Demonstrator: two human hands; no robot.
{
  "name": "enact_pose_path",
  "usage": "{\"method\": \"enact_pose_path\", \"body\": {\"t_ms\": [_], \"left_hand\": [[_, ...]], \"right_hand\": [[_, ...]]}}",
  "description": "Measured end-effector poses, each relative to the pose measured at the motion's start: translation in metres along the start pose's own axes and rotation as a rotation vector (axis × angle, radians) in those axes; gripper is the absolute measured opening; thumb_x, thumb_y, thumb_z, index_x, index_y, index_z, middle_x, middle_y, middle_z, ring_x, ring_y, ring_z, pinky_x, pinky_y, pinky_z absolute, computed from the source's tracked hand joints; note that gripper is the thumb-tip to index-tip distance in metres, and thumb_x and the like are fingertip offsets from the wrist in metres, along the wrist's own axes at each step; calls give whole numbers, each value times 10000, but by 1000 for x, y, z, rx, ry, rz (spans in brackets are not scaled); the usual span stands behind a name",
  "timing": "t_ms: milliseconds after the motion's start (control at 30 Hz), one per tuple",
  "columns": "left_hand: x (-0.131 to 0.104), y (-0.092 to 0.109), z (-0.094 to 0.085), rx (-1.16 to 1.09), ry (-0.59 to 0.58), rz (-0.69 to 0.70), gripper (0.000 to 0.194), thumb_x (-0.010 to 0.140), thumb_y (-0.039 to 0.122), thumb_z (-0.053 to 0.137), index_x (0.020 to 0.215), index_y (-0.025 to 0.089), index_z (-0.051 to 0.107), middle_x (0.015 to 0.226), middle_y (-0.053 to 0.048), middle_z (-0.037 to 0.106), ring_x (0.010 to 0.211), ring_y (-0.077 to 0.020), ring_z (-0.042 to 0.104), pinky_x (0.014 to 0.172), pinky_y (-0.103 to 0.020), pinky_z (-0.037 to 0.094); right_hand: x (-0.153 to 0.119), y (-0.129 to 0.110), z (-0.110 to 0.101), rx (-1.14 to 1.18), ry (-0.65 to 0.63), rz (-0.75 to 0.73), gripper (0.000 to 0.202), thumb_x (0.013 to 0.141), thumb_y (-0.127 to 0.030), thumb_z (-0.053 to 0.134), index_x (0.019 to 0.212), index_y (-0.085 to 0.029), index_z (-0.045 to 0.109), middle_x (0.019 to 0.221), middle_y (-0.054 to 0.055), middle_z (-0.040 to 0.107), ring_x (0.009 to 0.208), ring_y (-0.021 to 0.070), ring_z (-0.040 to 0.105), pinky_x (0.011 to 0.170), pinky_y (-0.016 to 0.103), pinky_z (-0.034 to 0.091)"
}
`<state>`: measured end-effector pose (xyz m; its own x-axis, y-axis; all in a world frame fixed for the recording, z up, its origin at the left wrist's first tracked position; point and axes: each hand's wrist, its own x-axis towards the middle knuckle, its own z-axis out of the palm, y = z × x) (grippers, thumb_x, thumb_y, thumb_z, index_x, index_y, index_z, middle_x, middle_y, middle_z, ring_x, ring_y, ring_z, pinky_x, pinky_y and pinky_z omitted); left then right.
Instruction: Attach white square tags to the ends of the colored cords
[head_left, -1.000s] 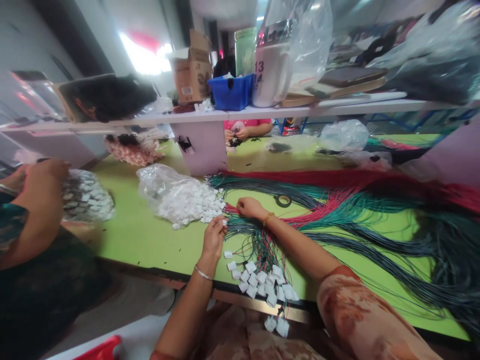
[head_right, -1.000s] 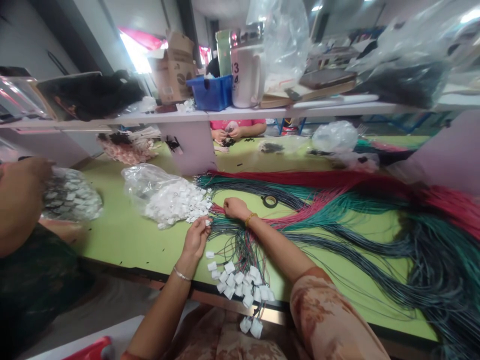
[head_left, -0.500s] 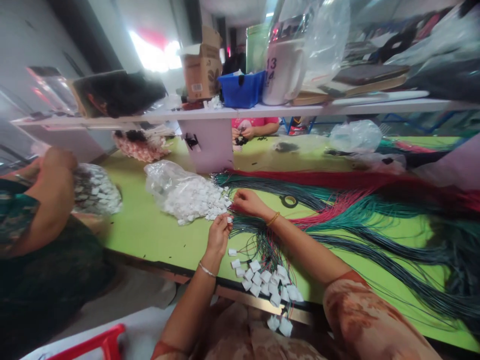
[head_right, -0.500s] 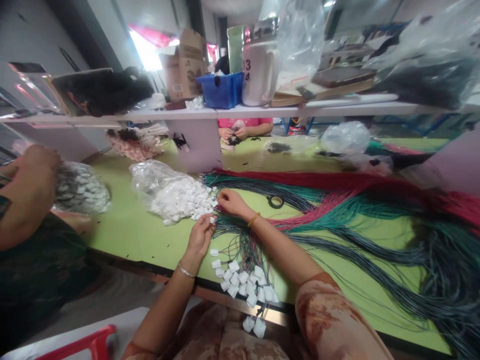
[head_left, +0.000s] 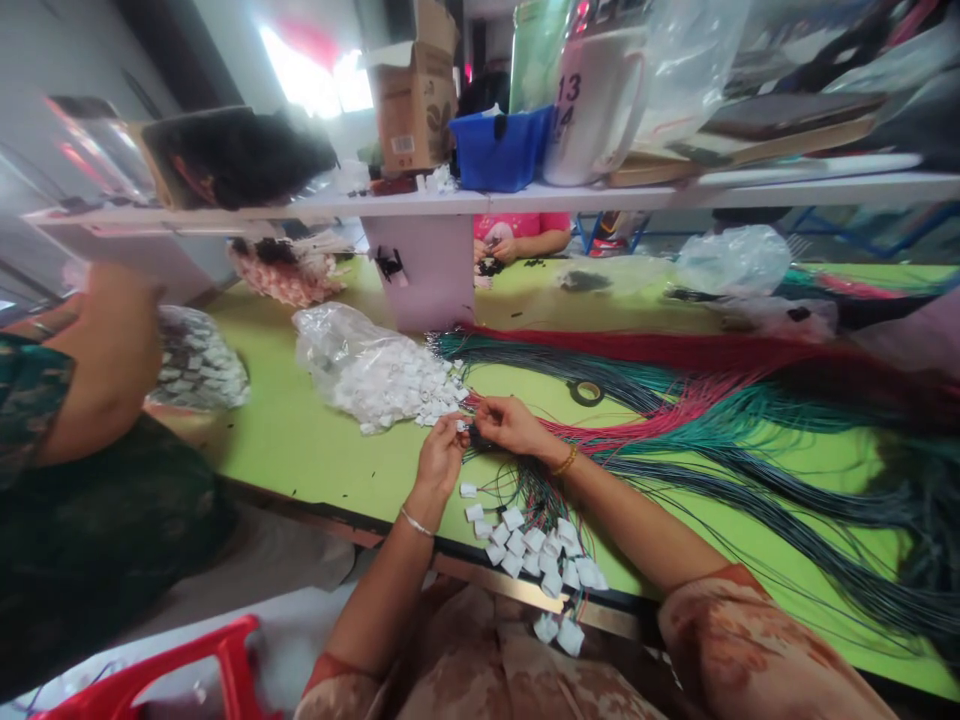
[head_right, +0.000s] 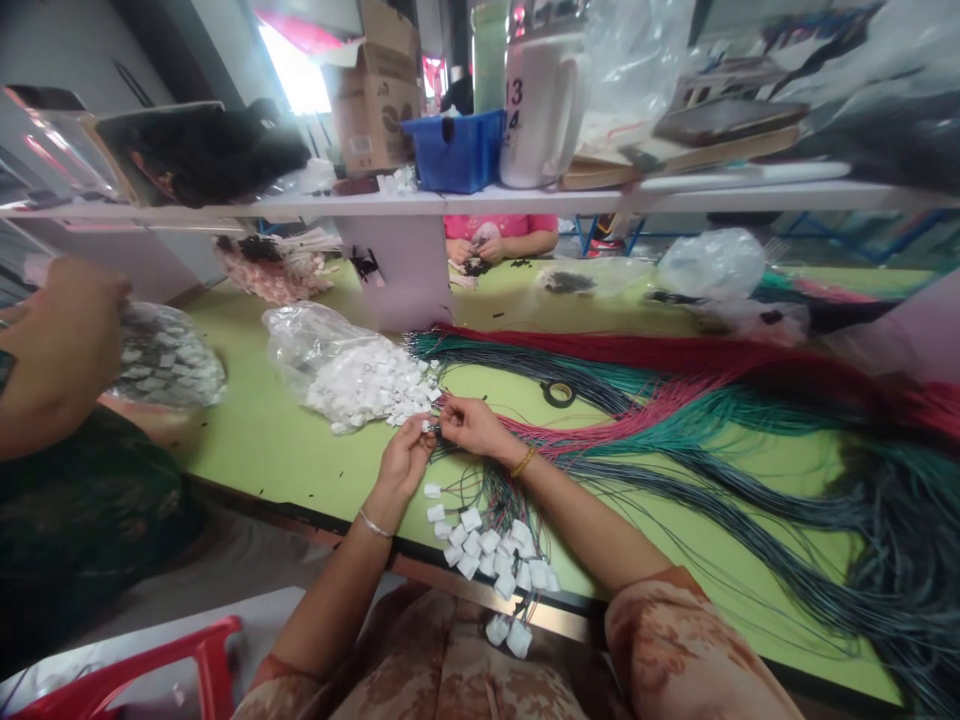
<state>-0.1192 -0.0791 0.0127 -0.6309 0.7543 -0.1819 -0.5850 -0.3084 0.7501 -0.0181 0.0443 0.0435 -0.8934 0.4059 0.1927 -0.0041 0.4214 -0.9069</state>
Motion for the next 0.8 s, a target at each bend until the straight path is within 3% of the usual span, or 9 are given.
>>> {"method": "enact_pose_path", "body": {"t_ms": [367,633,700,800], "left_hand": [[-3,-7,2,171,2,63,290,633,310,808,828,137,682,741,-17,631,613,-78,517,611,-219,405],[1,-8,-1,241,22,78,343,632,355,797,872,130,699,699,-9,624,571,-72,503,579,-211,405],[-5,-6,1,388,37,171,300,718,374,729,900,139,693,710,-20,626,592,-94,518,596,-231,424],[-25,-5,13,759,-19,587,221,858,306,575,995,162,672,898,-79,666,832,-165,595,759,-298,477]], "right_hand": [[-3,-1,7,-333,56,-107,123,758,-230,547,661,-156,544,618,-1,551,565,98,432,552,212,292],[-6,2,9,-296,28,-59,90,743,-192,547,667,-146,552,616,-9,552,548,88,430,541,207,285],[-5,2,2,-236,2,-48,129,773,-232,545,682,-143,559,629,-10,553,560,87,432,549,206,297],[0,1,-14,-116,-25,22,252,850,-346,502,729,-139,581,618,-20,535,556,89,419,544,210,309]]}}
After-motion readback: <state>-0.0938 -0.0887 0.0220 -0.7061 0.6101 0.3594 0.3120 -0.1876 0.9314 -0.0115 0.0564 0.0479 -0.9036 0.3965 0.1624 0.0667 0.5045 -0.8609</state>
